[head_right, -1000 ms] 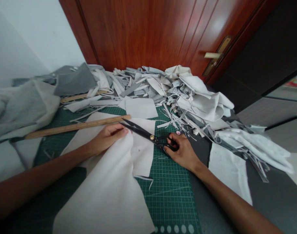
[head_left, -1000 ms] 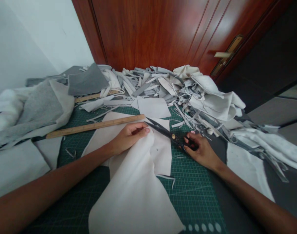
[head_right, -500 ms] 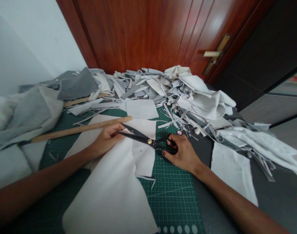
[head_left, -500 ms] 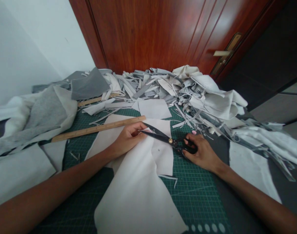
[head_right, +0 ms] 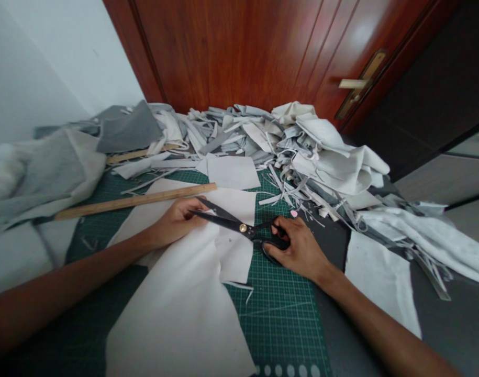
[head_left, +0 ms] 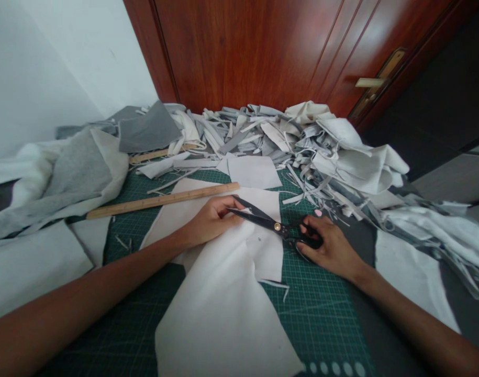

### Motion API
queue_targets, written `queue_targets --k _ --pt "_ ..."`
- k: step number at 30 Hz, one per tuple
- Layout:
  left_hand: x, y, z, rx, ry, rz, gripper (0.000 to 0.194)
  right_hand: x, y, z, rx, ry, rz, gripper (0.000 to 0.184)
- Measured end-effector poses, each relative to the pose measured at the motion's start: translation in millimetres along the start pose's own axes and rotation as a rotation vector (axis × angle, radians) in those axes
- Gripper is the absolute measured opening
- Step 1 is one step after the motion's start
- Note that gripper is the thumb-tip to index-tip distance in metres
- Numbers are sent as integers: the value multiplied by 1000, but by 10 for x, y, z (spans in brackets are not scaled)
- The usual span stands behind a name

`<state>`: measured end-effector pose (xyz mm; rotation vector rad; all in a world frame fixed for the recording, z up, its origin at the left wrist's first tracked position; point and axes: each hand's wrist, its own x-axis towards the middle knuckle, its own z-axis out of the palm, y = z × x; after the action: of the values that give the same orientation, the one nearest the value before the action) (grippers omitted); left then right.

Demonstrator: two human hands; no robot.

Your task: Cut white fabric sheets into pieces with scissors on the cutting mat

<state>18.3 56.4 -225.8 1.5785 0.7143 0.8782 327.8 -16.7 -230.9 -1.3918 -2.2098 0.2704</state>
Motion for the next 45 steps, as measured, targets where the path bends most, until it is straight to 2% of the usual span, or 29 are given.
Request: queue_targets --k 8,19,25,31,39,45 --pt "16 38 14 11 -6 69 8 18 -10 -78 3 -99 -44 20" --pt "13 40 21 -3 10 5 17 20 -27 -126 13 -152 4 24" --pt "11 52 22 -21 18 -1 18 2 -58 -87 -28 -100 37 23" --pt "7 101 28 -29 -31 -52 17 -9 -109 -56 -73 -70 92 19" --pt "14 151 42 -8 -25 -66 18 -10 -143 -36 -97 -30 129 20" --pt "23 95 36 -17 8 -71 23 -8 -167 -30 -40 -37 141 19"
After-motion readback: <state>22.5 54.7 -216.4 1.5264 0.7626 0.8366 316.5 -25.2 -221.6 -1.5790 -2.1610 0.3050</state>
